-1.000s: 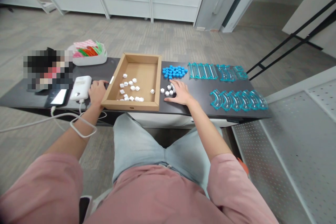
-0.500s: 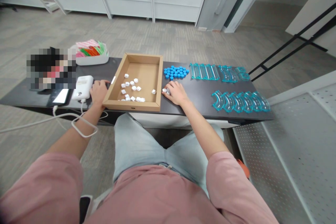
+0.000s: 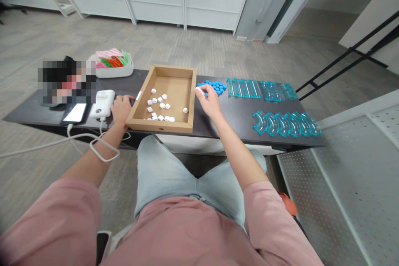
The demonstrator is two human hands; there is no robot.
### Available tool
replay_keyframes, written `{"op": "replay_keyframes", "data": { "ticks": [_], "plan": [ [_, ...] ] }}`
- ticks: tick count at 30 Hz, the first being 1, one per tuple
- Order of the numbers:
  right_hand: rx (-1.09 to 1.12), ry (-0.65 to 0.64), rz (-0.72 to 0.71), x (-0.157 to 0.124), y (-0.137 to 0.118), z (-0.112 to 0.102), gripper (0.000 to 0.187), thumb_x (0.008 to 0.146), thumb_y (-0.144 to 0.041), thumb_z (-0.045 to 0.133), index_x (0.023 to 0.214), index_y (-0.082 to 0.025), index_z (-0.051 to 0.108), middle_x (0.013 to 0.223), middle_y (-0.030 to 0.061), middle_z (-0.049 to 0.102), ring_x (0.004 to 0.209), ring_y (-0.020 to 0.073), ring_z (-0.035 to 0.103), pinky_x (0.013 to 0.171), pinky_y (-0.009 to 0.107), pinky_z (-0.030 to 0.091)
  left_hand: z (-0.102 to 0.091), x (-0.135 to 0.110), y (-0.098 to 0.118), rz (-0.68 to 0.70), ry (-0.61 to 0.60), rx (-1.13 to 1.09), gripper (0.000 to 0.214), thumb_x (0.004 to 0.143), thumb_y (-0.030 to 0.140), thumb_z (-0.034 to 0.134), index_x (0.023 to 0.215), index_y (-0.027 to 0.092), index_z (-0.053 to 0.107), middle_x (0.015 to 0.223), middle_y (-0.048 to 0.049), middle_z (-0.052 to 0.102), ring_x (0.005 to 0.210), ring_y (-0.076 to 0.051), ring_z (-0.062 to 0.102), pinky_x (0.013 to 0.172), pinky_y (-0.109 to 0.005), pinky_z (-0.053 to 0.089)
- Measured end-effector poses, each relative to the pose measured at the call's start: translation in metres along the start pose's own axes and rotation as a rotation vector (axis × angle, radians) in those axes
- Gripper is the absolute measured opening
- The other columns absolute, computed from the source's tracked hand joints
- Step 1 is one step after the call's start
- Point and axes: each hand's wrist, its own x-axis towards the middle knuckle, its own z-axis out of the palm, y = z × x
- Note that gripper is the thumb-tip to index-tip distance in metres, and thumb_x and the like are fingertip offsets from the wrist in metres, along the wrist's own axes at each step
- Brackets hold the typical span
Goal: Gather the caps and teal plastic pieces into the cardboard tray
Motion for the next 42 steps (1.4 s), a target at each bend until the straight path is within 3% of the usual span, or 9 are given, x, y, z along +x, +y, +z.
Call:
{"op": "replay_keyframes", "data": {
  "ticks": [5, 10, 13, 19, 23, 27, 31, 38, 42],
  "plan": [
    [-0.099, -0.294, -0.281, 0.015, -0.056, 0.044, 0.044, 0.115, -0.067, 0.063, 0.126, -0.027, 0.076, 0.130, 0.0124, 0.076, 0.127, 0.0335, 0.068, 0.117, 0.052, 0.053, 0.002, 0.001, -0.002, -0.004, 0.011, -0.017, 0.045, 0.117, 0.024, 0.044, 0.155, 0.014, 0.067, 0.163, -0.0269, 0.061, 0.152, -0.042, 0.057, 0.125, -0.053, 0.043],
    [-0.139, -0.469, -0.323, 0.014, -0.070, 0.061, 0.031, 0.118, -0.044, 0.065, 0.140, -0.026, 0.077, 0.145, 0.0136, 0.072, 0.141, 0.0342, 0.066, 0.124, 0.052, 0.051, 0.003, 0.002, -0.002, -0.007, 0.016, -0.005, 0.043, 0.118, 0.025, 0.048, 0.155, 0.015, 0.066, 0.161, -0.0263, 0.061, 0.149, -0.039, 0.058, 0.125, -0.053, 0.043],
    [-0.121, -0.355, -0.288, 0.009, -0.057, 0.042, 0.029, 0.117, -0.039, 0.061, 0.137, -0.026, 0.078, 0.140, 0.0135, 0.072, 0.137, 0.0343, 0.067, 0.123, 0.053, 0.053, 0.002, 0.002, -0.001, -0.006, 0.007, 0.000, 0.044, 0.118, 0.024, 0.047, 0.156, 0.013, 0.066, 0.162, -0.0265, 0.060, 0.151, -0.039, 0.057, 0.125, -0.052, 0.043],
    [-0.317, -0.127, -0.081, -0.027, 0.000, -0.039, 0.028, 0.110, -0.040, 0.064, 0.125, -0.023, 0.080, 0.126, 0.0161, 0.072, 0.125, 0.0370, 0.071, 0.116, 0.058, 0.059, 0.003, 0.002, 0.000, -0.004, 0.011, -0.011, 0.044, 0.118, 0.024, 0.049, 0.156, 0.013, 0.067, 0.162, -0.0277, 0.060, 0.150, -0.040, 0.056, 0.125, -0.054, 0.043],
    [-0.409, -0.203, 0.083, -0.062, 0.033, -0.075, 0.034, 0.105, -0.049, 0.069, 0.124, -0.022, 0.079, 0.128, 0.0193, 0.072, 0.113, 0.0374, 0.075, 0.105, 0.058, 0.065, 0.004, 0.002, -0.001, -0.012, 0.010, -0.028, 0.045, 0.118, 0.027, 0.051, 0.159, 0.015, 0.067, 0.164, -0.0254, 0.060, 0.151, -0.039, 0.055, 0.125, -0.053, 0.042],
    [-0.373, -0.266, 0.089, -0.073, 0.042, -0.081, 0.040, 0.109, -0.064, 0.061, 0.115, -0.028, 0.078, 0.113, 0.0135, 0.076, 0.091, 0.0326, 0.073, 0.098, 0.060, 0.065, 0.004, 0.002, -0.003, -0.023, 0.007, -0.047, 0.045, 0.117, 0.029, 0.051, 0.159, 0.022, 0.067, 0.165, -0.0207, 0.060, 0.151, -0.035, 0.055, 0.126, -0.050, 0.041],
    [-0.257, -0.221, 0.073, -0.060, 0.023, -0.070, 0.052, 0.106, -0.077, 0.062, 0.110, -0.026, 0.074, 0.105, 0.0145, 0.078, 0.089, 0.0306, 0.072, 0.089, 0.052, 0.065, 0.003, 0.002, -0.004, -0.019, -0.005, -0.028, 0.049, 0.118, 0.031, 0.042, 0.160, 0.022, 0.065, 0.166, -0.0202, 0.059, 0.151, -0.036, 0.053, 0.125, -0.050, 0.040],
    [-0.098, -0.243, -0.165, -0.021, -0.053, -0.008, 0.037, 0.113, -0.060, 0.068, 0.125, -0.026, 0.080, 0.112, 0.0085, 0.080, 0.098, 0.0263, 0.074, 0.096, 0.044, 0.062, 0.002, 0.002, -0.002, -0.009, 0.007, -0.024, 0.047, 0.118, 0.025, 0.045, 0.158, 0.016, 0.067, 0.163, -0.0258, 0.060, 0.150, -0.038, 0.056, 0.125, -0.055, 0.042],
    [-0.119, -0.235, -0.203, -0.009, -0.046, 0.010, 0.033, 0.116, -0.052, 0.064, 0.128, -0.027, 0.081, 0.119, 0.0097, 0.080, 0.107, 0.0281, 0.074, 0.105, 0.046, 0.061, 0.003, 0.002, -0.001, -0.007, 0.008, -0.011, 0.045, 0.118, 0.024, 0.047, 0.157, 0.013, 0.067, 0.162, -0.0277, 0.060, 0.151, -0.040, 0.057, 0.126, -0.056, 0.044]
  ]
}}
